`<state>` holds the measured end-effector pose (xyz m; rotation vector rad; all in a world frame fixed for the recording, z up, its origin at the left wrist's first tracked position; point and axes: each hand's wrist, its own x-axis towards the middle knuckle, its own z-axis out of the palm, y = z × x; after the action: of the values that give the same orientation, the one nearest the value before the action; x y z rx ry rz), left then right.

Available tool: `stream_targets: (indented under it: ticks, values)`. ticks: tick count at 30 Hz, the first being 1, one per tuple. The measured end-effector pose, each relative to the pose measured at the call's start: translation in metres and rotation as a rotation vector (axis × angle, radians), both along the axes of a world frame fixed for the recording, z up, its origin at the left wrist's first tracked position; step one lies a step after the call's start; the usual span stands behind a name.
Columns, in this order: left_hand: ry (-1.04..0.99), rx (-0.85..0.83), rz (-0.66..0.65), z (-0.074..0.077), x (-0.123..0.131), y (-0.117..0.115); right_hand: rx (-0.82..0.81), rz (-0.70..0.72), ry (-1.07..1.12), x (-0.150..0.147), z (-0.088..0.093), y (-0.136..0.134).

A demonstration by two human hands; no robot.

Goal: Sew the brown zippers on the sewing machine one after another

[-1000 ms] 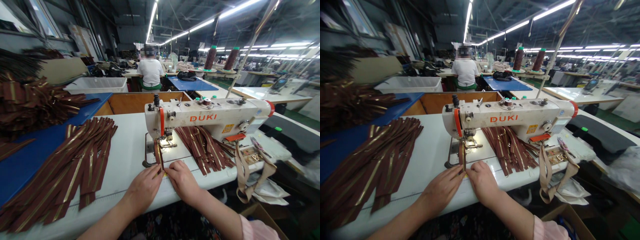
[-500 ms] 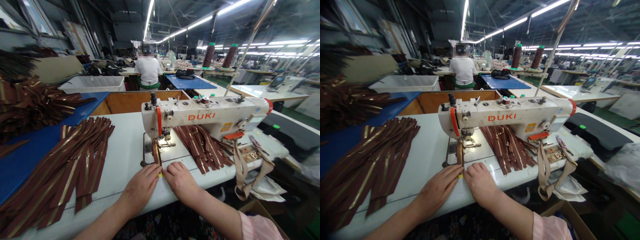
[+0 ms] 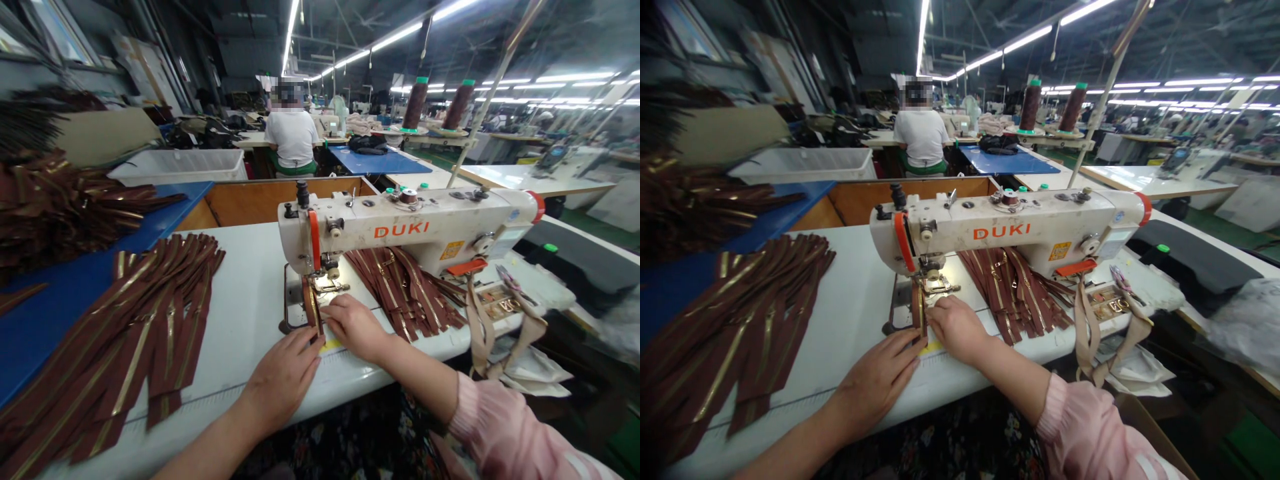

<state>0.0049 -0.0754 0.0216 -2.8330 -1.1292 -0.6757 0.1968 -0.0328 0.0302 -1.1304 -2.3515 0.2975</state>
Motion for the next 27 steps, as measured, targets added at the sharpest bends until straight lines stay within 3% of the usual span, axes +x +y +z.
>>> stream_targets:
  ticks: [4,11,27]
  values:
    - [0.005,0.006,-0.003,-0.0001,0.0003,-0.001,0.047,-0.02,-0.083,-0.0105,-0.0008,0.0117]
    - [0.017,0.005,0.001,-0.0001,-0.0001,-0.0011,0.085,-0.012,-0.185,-0.0114,-0.0036,0.0092]
    - [0.011,-0.006,0.0,0.0007,-0.0003,-0.0024,0.113,-0.023,-0.193,-0.0119,-0.0076,0.0074]
